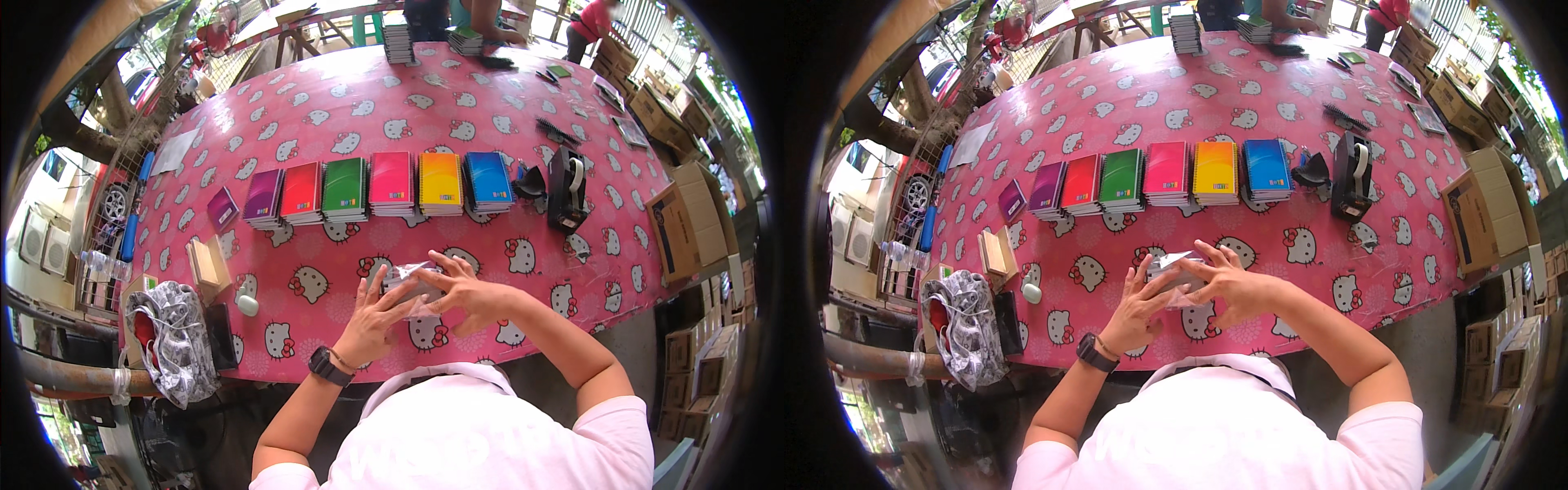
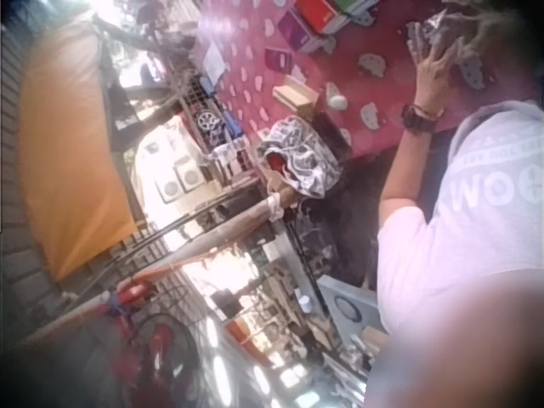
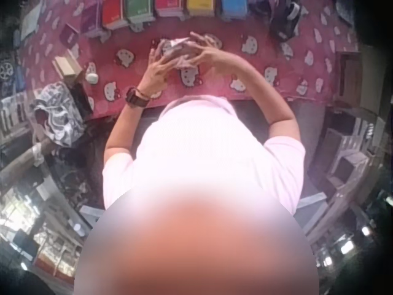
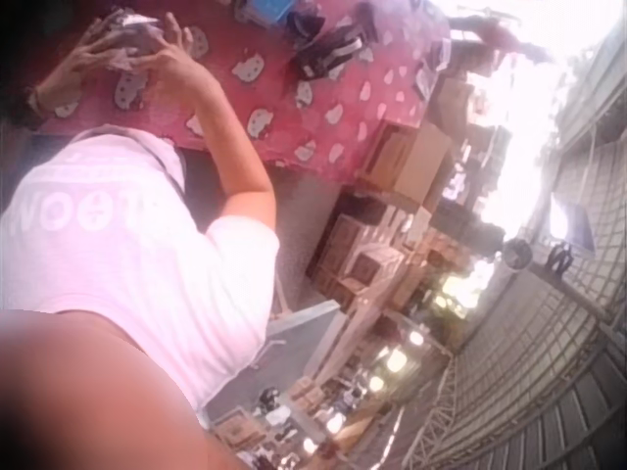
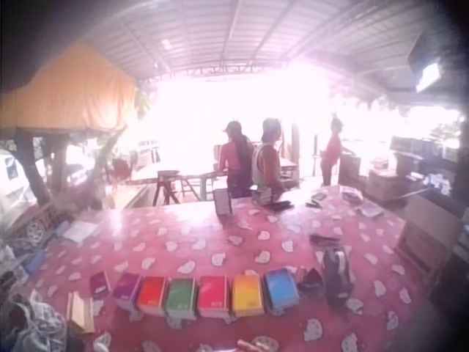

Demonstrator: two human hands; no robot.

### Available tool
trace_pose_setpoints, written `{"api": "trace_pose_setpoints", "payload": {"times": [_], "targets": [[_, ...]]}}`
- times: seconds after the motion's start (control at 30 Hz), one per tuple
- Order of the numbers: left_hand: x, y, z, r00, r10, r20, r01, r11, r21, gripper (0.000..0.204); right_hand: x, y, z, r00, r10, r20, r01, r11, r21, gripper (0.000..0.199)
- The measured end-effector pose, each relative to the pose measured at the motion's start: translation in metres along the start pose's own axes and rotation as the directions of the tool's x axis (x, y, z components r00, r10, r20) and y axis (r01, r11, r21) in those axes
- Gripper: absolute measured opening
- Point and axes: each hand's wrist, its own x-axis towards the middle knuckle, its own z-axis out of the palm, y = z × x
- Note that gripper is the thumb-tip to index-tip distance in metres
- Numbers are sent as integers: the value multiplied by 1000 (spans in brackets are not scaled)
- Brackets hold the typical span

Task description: The person stacks colorful notebooks on a table, places them into plastic bags, and seals the bags. They then move to a stack of cardboard boxes, pick one up, and carry it across the room.

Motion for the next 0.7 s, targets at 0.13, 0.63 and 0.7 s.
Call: {"api": "trace_pose_setpoints", "payload": {"times": [0.13, 0.63, 0.7], "targets": [[3, 6, -1, 1000, 0, -9, 1, 1000, 25, 82, 7, 32, -6, 982, 157, -107, -30, 685, 728, 50], [3, 9, -1, 1000, -24, -13, 25, 998, 63, 74, -147, 207, -69, -484, 712, -509, -645, 103, 757, 31], [5, 8, 2, 1000, -14, -13, 14, 998, 60, 75, -162, 221, -60, -418, 666, -618, -632, 276, 724, 29]]}}
